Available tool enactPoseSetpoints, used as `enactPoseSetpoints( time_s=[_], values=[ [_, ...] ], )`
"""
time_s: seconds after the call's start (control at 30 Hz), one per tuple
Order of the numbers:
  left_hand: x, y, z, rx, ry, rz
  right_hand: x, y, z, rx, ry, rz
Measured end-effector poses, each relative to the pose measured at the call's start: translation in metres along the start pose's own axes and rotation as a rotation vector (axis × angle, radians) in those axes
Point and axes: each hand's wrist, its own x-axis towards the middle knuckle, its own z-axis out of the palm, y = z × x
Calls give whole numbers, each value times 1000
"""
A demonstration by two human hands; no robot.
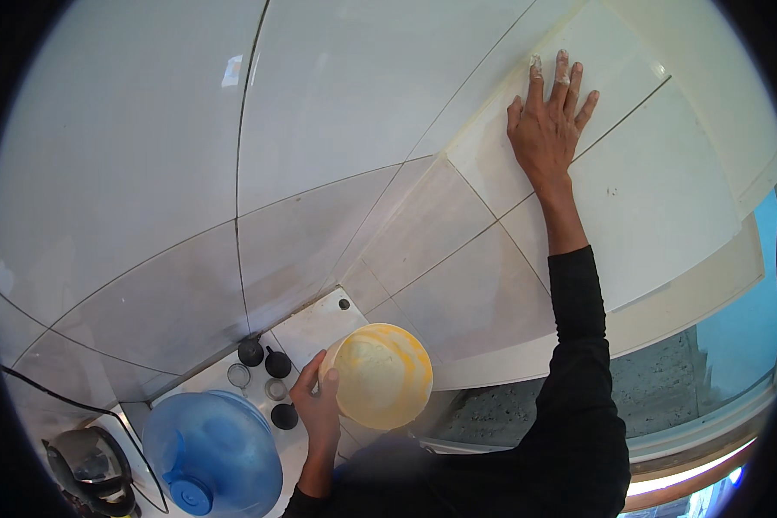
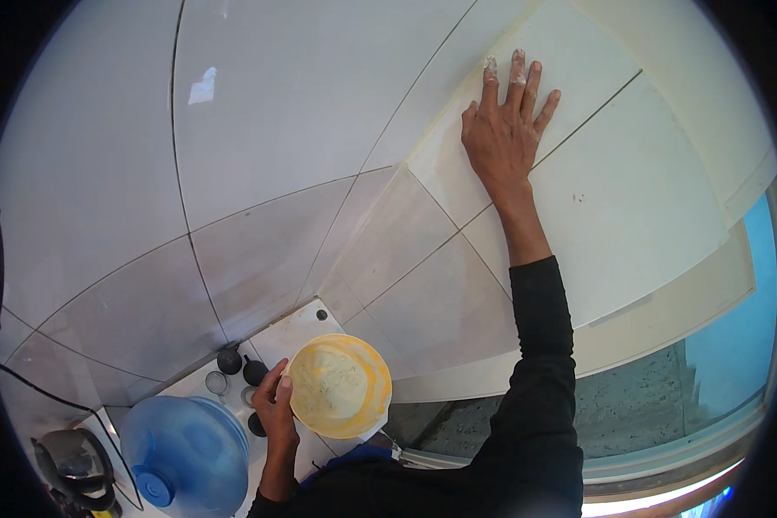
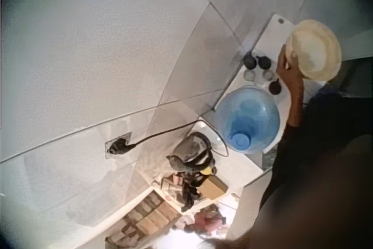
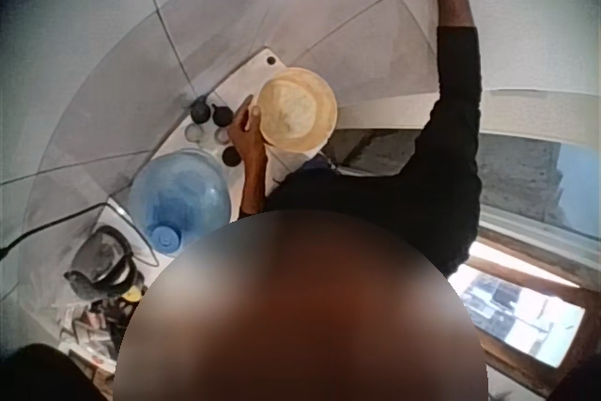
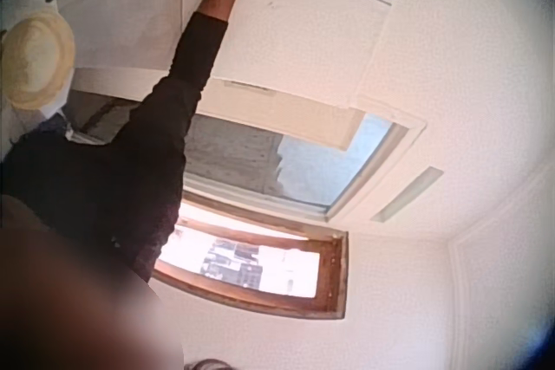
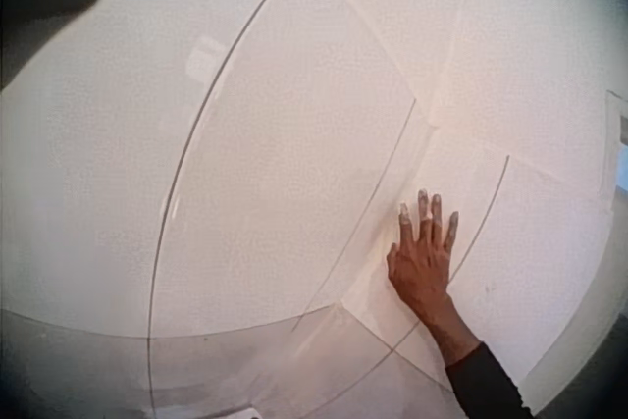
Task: Apply grout or tile adhesive to the seams between wall tiles using fingers.
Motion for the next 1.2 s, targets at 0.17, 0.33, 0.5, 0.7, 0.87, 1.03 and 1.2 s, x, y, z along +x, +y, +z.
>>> enactPoseSetpoints(
  time_s=[0.17,0.33,0.5,0.7,0.87,1.03,1.2],
  values=[
    [5,-8,-5,5,-13,-5,0,-3,3,-42,-35,-17],
    [4,-10,-4,12,8,-15,-3,-5,6,-54,-52,-29],
    [4,-12,-5,-1,9,-31,-7,-6,8,-94,-64,-54],
    [2,-16,-7,-16,18,-12,-27,-13,4,-8,-85,-98],
    [1,-15,-6,-17,21,-20,-27,-8,0,24,-60,-59],
    [-2,-9,-4,-20,7,-18,3,0,1,-68,-8,-27],
    [-1,-12,-5,-20,10,-33,4,-2,7,-123,-37,-35]
  ],
)
